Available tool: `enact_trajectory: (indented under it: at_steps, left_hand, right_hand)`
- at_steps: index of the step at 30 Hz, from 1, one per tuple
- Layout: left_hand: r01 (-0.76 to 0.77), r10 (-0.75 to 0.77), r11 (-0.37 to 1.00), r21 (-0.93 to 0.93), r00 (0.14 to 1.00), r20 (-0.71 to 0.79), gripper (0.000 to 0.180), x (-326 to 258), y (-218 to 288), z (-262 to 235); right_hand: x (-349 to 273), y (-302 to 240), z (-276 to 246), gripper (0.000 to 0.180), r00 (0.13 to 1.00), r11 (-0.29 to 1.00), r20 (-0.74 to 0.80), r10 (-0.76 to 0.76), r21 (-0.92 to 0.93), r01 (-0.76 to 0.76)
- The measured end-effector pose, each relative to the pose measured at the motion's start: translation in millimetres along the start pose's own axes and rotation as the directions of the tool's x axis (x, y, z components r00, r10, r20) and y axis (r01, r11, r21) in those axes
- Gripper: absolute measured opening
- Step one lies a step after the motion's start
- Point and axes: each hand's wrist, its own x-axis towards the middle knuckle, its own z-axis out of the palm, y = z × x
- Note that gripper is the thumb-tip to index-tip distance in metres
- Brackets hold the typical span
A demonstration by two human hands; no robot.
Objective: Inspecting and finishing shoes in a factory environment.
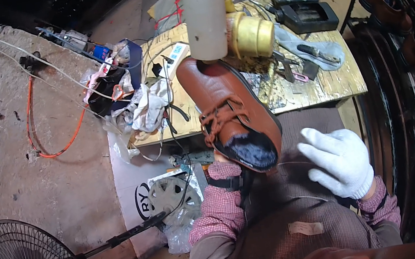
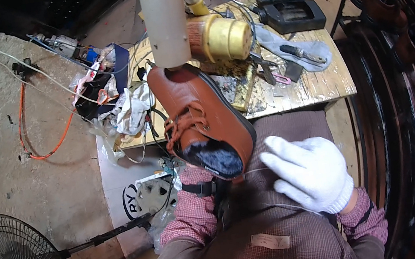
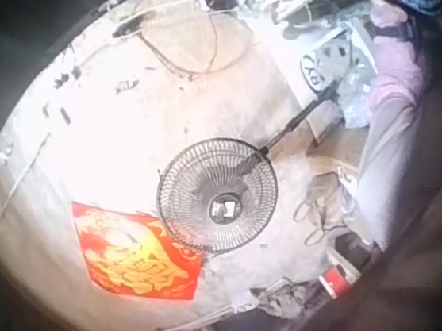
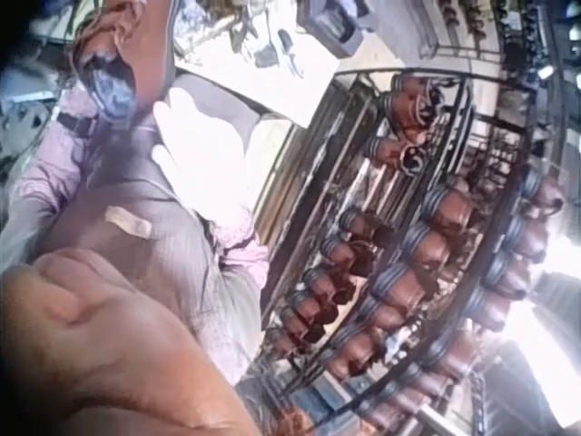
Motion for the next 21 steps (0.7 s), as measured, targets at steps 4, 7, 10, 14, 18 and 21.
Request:
enact_trajectory:
  at_steps: [4, 7, 10, 14, 18, 21]
  left_hand:
    - [-0.078, 0.069, 0.973, 0.217, 0.996, 0.051, 0.07, 19, 17, 62]
    - [0.015, -0.014, 1.0, 0.0, 0.984, 0.18, 0.072, 24, 10, 84]
    - [-0.049, 0.045, 0.998, 0.032, 0.994, 0.098, 0.065, 10, 8, 81]
    - [-0.208, 0.234, 0.964, -0.162, 0.959, 0.158, 0.064, -24, 5, 79]
    - [-0.342, 0.353, 0.818, 0.462, 0.933, 0.066, 0.086, -40, -29, 177]
    - [-0.223, 0.272, 0.855, 0.468, 0.962, -0.038, 0.087, -30, -29, 177]
  right_hand:
    - [-35, 7, 14, 0.043, 0.984, 0.983, -0.017, 0.175, -0.055, -0.176]
    - [-59, 7, 24, 0.043, 0.962, 0.962, -0.047, 0.268, -0.04, -0.27]
    - [-66, 6, 24, 0.042, 0.937, 0.935, -0.002, 0.349, -0.073, -0.348]
    - [-67, 12, 26, 0.043, 0.932, 0.929, -0.056, 0.357, -0.086, -0.361]
    - [-57, 17, 34, 0.044, 0.947, 0.945, -0.034, 0.318, -0.068, -0.32]
    - [-49, 15, 34, 0.045, 0.957, 0.956, 0.035, 0.289, -0.06, -0.286]
